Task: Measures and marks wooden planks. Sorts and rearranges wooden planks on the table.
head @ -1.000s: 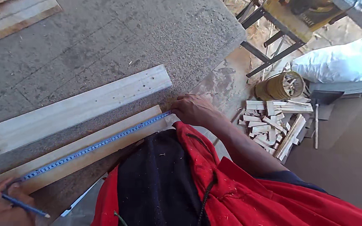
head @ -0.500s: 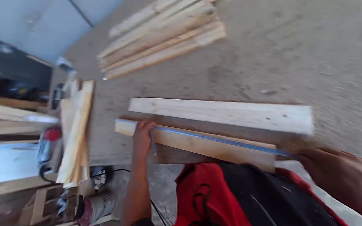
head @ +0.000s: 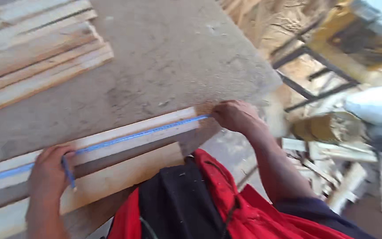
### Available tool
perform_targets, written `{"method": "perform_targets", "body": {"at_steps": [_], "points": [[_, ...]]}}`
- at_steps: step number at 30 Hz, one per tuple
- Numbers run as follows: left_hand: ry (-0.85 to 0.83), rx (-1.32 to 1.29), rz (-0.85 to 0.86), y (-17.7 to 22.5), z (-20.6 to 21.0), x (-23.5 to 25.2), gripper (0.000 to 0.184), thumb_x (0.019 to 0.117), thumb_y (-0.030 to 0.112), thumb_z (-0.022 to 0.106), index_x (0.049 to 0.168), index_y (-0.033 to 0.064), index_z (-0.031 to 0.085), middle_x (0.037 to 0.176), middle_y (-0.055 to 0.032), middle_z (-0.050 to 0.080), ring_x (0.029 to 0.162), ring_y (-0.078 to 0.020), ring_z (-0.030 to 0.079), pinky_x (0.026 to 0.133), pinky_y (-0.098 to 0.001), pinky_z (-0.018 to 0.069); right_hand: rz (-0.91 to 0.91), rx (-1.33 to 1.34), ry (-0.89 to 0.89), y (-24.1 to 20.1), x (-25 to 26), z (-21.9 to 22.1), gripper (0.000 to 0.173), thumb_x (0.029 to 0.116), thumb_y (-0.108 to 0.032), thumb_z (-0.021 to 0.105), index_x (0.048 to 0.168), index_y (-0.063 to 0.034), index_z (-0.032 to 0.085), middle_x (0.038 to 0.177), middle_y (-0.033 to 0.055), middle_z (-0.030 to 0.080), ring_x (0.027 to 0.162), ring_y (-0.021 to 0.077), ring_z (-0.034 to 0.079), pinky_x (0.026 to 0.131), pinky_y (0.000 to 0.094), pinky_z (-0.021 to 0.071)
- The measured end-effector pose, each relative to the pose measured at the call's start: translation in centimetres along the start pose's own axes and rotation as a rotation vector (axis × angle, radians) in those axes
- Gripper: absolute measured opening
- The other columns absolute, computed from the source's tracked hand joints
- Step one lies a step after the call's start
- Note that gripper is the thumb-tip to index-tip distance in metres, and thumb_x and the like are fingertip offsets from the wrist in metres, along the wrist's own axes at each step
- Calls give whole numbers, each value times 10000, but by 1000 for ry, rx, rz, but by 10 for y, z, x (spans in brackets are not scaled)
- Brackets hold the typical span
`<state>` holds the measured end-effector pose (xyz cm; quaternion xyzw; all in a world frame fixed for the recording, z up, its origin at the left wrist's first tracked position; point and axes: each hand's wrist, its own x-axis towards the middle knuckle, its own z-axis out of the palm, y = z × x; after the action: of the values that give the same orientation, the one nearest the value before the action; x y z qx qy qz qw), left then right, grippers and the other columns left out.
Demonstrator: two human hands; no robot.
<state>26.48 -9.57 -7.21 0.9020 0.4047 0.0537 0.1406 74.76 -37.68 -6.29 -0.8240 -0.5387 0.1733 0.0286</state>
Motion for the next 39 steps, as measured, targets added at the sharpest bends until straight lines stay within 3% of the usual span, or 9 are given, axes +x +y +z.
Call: {"method": "perform_targets", "body": {"at_steps": [6,14,19,21,25,29,33,36,39], "points": [[86,-45,4,-10,10,1,324,1033,180,541,1169,-83,673,1200,-342,604,1141,-527,582,988,-674,450,1,34,-50,8,21,13,271,1016,-362,514,990,-230,749,961,45,713,906,286,699,705,578,540],[130,-39,-53,-19,20,4,318,1027,191,543,1155,-65,681,1199,-320,600,1125,-481,589,974,-629,467,-26,39,-7,9,28,22,247,1003,-354,535,1013,-252,760,965,25,716,944,252,697,741,540,547],[151,70,-110,10,5,2,313,1052,189,520,1175,-52,679,1223,-332,605,1173,-548,565,989,-724,413,-78,76,29,8,25,20,242,1002,-341,542,1028,-214,746,963,41,724,924,266,706,747,551,561],[241,80,-70,34,-6,-4,317,1058,181,513,1186,-61,673,1228,-339,602,1188,-536,565,1019,-685,424,-106,127,49,-3,24,18,253,1007,-356,564,1126,-210,733,986,58,733,892,285,716,733,580,565],[520,-25,182,74,2,-13,285,1019,194,631,1202,-24,652,1321,-232,599,1228,-356,595,1051,-480,502,-124,157,167,-37,30,17,305,997,-383,533,1190,-237,719,968,61,737,828,302,714,657,596,549],[253,-47,357,88,11,-16,397,981,457,654,1123,94,729,1167,-133,683,1035,-283,673,887,-483,563,-41,167,253,-57,60,8,356,995,-372,547,1275,-199,682,881,128,715,763,374,689,624,645,511],[-132,33,200,60,25,-38,770,767,781,684,1264,193,709,1280,-43,682,1223,-236,628,1053,-522,490,50,180,255,-49,96,3,416,1007,-406,553,1347,-180,630,957,179,727,835,449,693,674,717,504],[-253,130,64,34,27,-60,983,664,708,835,1478,234,555,1473,-41,568,1368,-235,524,1158,-521,386,115,130,235,-40,115,10,465,994,-414,552,1379,-159,604,998,255,715,899,531,677,719,768,477],[-184,101,98,21,32,-65,927,666,591,893,1459,227,579,1422,-39,603,1344,-226,541,1158,-506,388,100,68,261,-31,122,20,482,992,-415,545,1377,-128,589,1011,291,701,923,553,669,731,767,473]]}}
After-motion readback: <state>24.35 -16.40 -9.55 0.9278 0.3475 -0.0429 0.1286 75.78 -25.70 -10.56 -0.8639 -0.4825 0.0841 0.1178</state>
